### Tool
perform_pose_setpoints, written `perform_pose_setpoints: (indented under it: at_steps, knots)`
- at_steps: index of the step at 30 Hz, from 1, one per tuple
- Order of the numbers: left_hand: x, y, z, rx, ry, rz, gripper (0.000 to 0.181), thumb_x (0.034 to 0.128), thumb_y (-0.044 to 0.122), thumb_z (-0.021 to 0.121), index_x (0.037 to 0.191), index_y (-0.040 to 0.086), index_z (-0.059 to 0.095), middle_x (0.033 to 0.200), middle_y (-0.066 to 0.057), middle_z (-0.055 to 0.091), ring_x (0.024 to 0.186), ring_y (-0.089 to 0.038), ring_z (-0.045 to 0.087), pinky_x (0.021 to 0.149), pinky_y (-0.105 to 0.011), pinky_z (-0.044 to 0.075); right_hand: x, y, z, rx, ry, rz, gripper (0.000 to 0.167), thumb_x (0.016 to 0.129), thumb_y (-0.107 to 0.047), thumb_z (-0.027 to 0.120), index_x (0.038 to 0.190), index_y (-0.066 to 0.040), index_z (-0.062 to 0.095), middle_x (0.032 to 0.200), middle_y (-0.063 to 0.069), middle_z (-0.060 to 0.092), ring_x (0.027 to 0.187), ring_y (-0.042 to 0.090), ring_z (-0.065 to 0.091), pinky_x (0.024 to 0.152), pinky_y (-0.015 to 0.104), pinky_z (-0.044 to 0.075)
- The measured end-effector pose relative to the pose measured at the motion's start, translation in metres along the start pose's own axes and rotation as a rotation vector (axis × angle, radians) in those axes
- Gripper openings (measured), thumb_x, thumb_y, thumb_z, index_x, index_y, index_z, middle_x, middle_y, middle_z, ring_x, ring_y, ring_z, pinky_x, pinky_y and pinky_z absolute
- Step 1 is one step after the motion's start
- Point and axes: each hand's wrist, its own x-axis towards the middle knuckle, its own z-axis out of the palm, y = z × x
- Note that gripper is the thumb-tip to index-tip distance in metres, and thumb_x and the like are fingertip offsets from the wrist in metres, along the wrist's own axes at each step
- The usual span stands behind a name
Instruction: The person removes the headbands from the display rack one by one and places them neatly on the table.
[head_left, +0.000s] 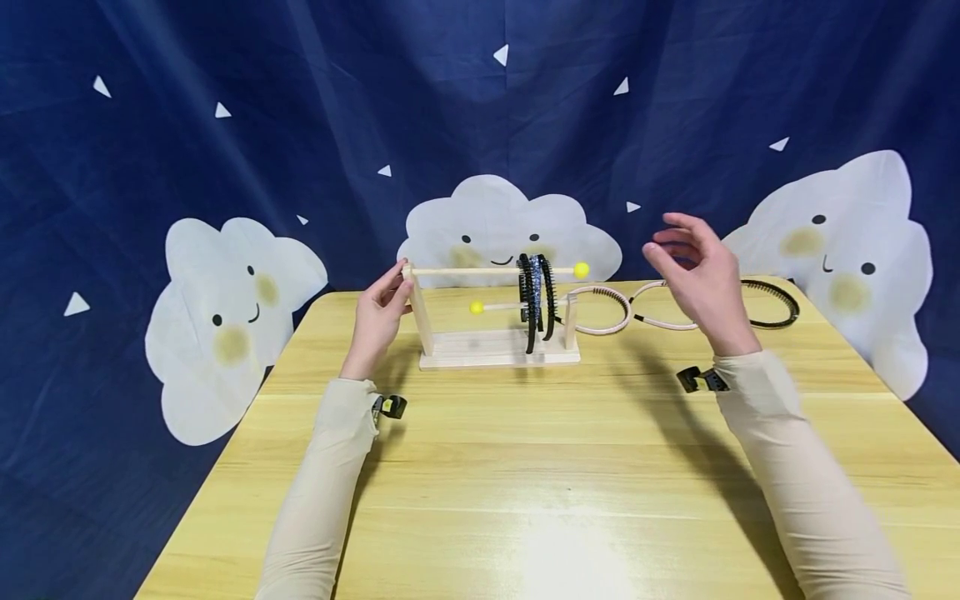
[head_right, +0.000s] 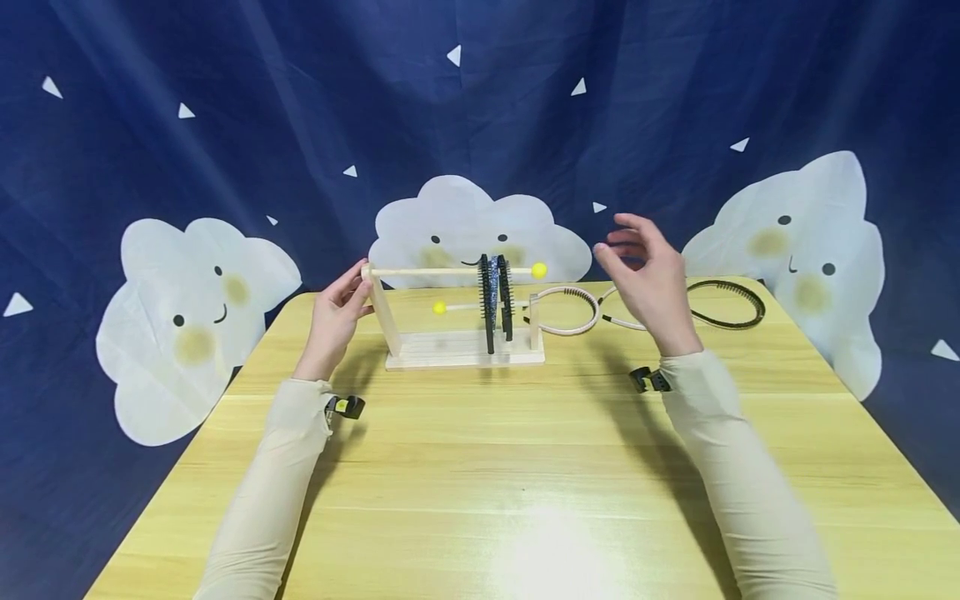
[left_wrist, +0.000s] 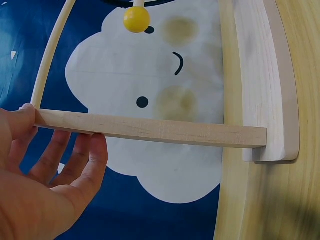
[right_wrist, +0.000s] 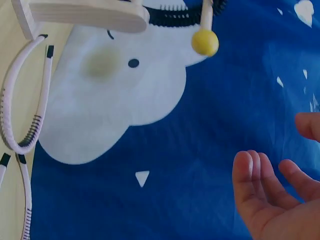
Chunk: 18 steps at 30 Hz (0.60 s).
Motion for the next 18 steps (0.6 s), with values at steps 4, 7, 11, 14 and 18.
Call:
perform_pose_setpoints:
  at_steps: [4,7,11,14,18]
  knots:
    - [-0.001,0.005,0.0,-0.002,-0.002,-0.014,0.047,0.1055,0.026,0.059,0.152,0.022,0.051,0.141,-0.017,0.06,0.111,-0.013,0.062,0.098,-0.045,0.056,-0.005,-0.005,0.016,-0.041,-0.052,-0.036,0.051,0.095,-0.027,0.076,0.142,-0.019,0.059,0.122,0.015,0.069,0.093,-0.003,0.062,0.082,0.012,0.048]
    - [-0.001,0.005,0.0,-0.005,-0.004,-0.018,0.048,0.1057,0.025,0.058,0.153,0.022,0.05,0.141,-0.017,0.06,0.111,-0.013,0.061,0.099,-0.046,0.056,-0.008,-0.008,0.026,-0.065,-0.093,-0.075,0.05,0.094,-0.025,0.076,0.141,-0.019,0.06,0.119,0.014,0.07,0.089,-0.006,0.063,0.078,0.011,0.049]
    - [-0.004,0.013,0.0,-0.014,-0.014,-0.023,0.049,0.1063,0.021,0.057,0.154,0.018,0.048,0.142,-0.019,0.059,0.112,-0.013,0.061,0.102,-0.052,0.053,-0.011,-0.01,0.038,-0.086,-0.149,-0.108,0.047,0.094,-0.024,0.076,0.139,-0.017,0.062,0.115,0.009,0.071,0.087,-0.006,0.065,0.075,0.011,0.05]
    - [-0.009,0.025,0.002,-0.024,-0.022,-0.031,0.049,0.1067,0.016,0.056,0.155,0.011,0.046,0.142,-0.022,0.057,0.112,-0.015,0.062,0.103,-0.057,0.05,-0.014,-0.012,0.046,-0.096,-0.186,-0.12,0.047,0.095,-0.024,0.076,0.138,-0.016,0.062,0.112,0.008,0.072,0.09,0.004,0.069,0.075,0.014,0.051]
    - [-0.013,0.032,0.003,-0.022,-0.024,-0.029,0.049,0.1065,0.016,0.056,0.154,0.01,0.046,0.141,-0.023,0.059,0.113,-0.016,0.062,0.102,-0.054,0.052,-0.017,-0.015,0.056,-0.107,-0.223,-0.134,0.048,0.094,-0.025,0.077,0.138,-0.016,0.062,0.108,0.006,0.073,0.092,0.018,0.073,0.076,0.016,0.053]
